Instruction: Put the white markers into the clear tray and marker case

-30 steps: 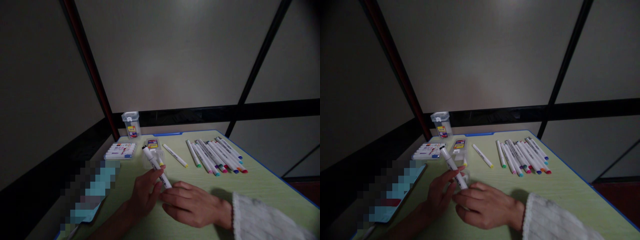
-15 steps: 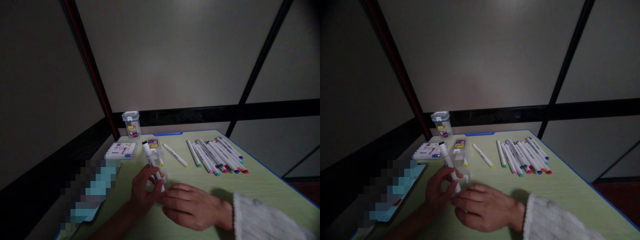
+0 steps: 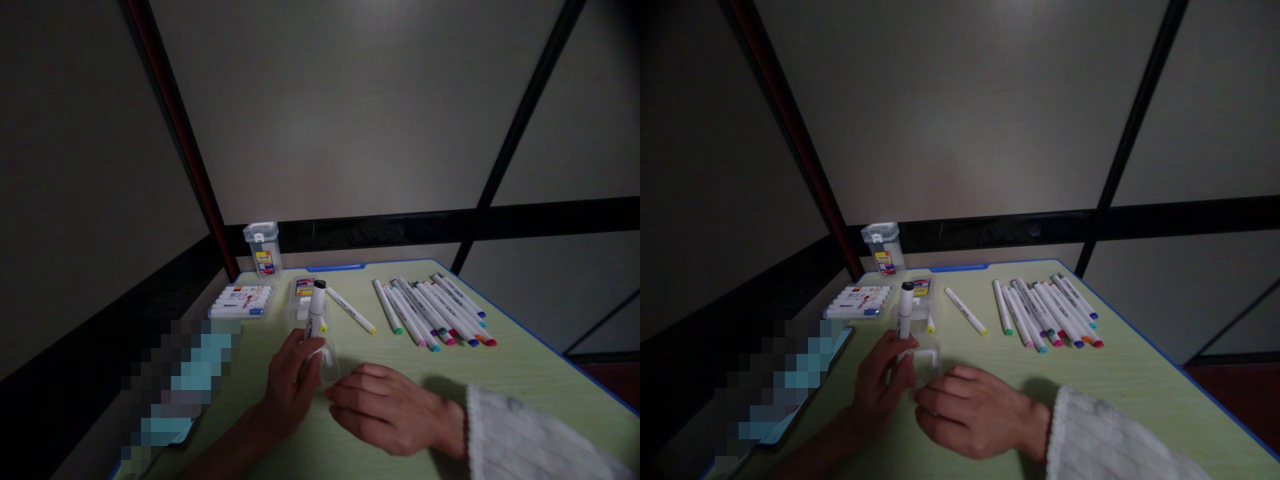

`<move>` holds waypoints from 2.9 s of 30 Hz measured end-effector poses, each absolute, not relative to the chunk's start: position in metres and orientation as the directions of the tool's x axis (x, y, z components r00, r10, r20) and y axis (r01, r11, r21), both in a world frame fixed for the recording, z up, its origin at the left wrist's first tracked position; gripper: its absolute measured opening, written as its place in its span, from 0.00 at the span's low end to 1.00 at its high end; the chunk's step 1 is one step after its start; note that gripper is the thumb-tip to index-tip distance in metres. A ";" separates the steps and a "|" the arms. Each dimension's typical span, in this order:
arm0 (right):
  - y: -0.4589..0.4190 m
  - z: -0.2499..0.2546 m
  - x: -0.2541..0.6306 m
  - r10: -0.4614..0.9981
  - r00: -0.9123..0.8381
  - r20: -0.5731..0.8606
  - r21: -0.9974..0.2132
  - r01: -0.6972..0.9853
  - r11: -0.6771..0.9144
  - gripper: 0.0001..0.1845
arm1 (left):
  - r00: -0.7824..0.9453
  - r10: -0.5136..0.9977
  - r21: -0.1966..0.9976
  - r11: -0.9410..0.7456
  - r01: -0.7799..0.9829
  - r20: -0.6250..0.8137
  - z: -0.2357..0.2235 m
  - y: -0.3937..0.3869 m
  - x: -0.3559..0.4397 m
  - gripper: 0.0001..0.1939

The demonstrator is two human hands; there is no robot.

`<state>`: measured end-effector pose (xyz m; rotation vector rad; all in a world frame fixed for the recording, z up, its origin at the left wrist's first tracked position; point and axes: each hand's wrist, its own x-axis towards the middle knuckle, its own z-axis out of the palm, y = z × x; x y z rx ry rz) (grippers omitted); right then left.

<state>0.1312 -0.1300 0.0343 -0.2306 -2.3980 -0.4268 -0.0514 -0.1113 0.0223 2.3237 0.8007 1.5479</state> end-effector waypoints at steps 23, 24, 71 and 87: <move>-0.129 0.017 0.139 0.575 -0.392 0.718 -0.430 0.400 0.809 0.18 | 0.395 0.505 0.313 -0.832 0.457 0.767 0.021 -0.106 -0.052 0.14; -0.129 0.016 0.139 0.597 -0.376 0.709 -0.465 0.388 0.796 0.18 | 0.397 0.503 0.313 -0.835 0.453 0.768 0.021 -0.105 -0.052 0.15; -0.103 0.019 0.137 0.942 0.280 0.187 -0.895 -0.346 0.280 0.19 | 0.295 0.750 0.627 -0.659 0.415 0.593 0.027 -0.098 -0.050 0.10; -0.104 0.018 0.137 0.969 0.192 0.155 -0.881 -0.416 0.224 0.14 | 0.187 0.917 0.866 -0.396 0.306 0.353 0.032 -0.101 -0.048 0.14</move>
